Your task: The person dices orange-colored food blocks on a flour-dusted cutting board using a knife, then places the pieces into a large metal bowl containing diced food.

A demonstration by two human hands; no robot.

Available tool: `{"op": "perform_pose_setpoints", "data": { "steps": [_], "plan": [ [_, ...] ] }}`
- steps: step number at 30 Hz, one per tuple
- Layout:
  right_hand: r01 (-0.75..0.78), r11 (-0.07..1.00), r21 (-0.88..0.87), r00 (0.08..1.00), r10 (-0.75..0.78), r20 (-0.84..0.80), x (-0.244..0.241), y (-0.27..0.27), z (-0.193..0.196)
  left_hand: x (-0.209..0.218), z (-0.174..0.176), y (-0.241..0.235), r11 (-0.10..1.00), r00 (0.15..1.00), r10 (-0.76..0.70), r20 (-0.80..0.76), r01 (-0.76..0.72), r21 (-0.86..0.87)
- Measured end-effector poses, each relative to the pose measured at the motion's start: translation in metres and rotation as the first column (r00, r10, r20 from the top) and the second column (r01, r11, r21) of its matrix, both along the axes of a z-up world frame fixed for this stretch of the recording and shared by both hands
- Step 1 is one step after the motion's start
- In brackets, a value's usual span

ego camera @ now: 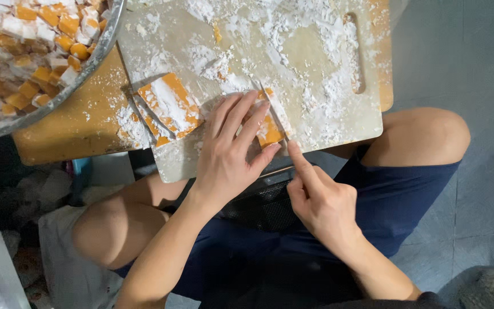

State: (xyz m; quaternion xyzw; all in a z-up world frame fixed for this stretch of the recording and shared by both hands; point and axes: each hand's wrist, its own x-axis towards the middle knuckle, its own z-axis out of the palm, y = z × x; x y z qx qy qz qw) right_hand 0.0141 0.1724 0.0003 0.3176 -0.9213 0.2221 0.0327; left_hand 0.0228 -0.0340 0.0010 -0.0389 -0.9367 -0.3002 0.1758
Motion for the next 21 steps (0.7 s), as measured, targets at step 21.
{"op": "perform_pose_setpoints", "data": {
  "steps": [21],
  "plan": [
    [0.037,0.987,-0.156,0.999,-0.038,0.000,0.007,-0.001,0.002,0.006,-0.004,0.004,0.996,0.993,0.082,-0.087,-0.078,0.047]
  ]
}}
